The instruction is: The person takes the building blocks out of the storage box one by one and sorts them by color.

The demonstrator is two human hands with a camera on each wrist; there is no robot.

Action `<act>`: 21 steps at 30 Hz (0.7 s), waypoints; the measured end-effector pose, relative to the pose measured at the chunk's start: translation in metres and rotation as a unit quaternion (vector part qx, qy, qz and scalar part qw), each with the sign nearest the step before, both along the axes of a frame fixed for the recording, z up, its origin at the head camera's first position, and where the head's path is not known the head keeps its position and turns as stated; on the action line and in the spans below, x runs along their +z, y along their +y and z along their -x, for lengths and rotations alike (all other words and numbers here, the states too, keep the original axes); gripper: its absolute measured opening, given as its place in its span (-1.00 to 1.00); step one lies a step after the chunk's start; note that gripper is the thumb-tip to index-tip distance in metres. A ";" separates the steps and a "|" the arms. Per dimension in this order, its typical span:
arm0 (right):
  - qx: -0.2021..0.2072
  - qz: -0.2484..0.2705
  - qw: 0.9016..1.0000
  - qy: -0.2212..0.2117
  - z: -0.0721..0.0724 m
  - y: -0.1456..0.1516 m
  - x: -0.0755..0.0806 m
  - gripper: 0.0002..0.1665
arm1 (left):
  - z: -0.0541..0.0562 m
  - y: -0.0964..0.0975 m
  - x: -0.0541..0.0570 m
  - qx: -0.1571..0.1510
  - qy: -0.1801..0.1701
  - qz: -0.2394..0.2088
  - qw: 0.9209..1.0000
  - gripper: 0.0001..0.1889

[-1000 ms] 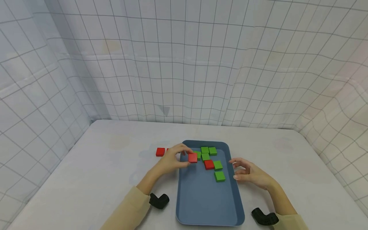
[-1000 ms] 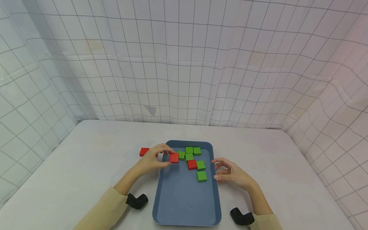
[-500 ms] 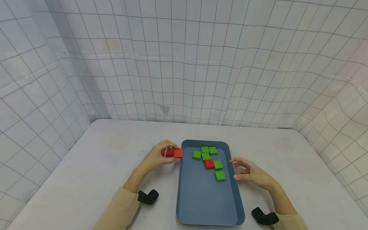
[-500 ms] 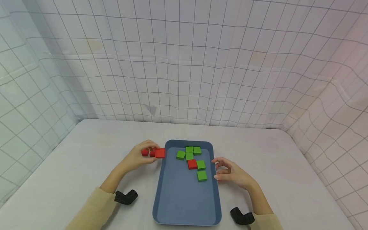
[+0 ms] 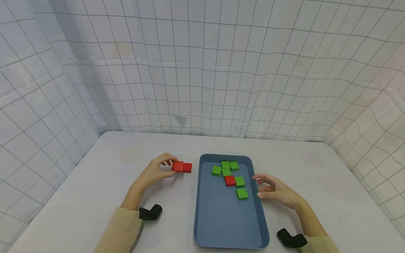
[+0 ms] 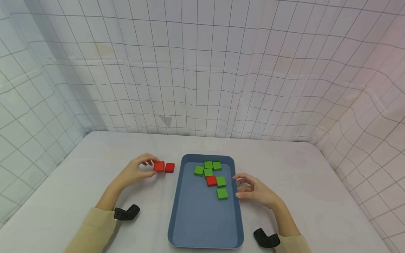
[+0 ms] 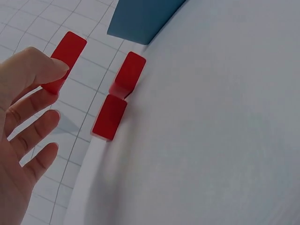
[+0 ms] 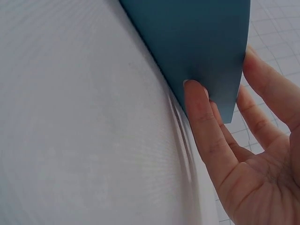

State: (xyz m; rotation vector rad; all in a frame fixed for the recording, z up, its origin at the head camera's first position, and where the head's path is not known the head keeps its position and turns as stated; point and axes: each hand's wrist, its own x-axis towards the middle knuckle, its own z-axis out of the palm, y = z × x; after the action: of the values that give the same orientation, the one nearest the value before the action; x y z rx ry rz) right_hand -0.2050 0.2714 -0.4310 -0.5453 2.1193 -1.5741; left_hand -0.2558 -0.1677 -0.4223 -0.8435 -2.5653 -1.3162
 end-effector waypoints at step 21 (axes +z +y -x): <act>-0.003 -0.006 1.000 0.005 0.000 0.000 0.000 -0.31 | 0.008 -0.041 -0.014 0.045 -0.048 0.018 0.998 -0.65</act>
State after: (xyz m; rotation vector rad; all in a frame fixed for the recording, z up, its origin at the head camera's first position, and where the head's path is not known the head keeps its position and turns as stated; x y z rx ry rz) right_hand -0.2052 0.2711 -0.4308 -0.5446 2.1387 -1.5637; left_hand -0.2640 -0.2082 -0.4363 -0.6788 -2.6733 -1.3194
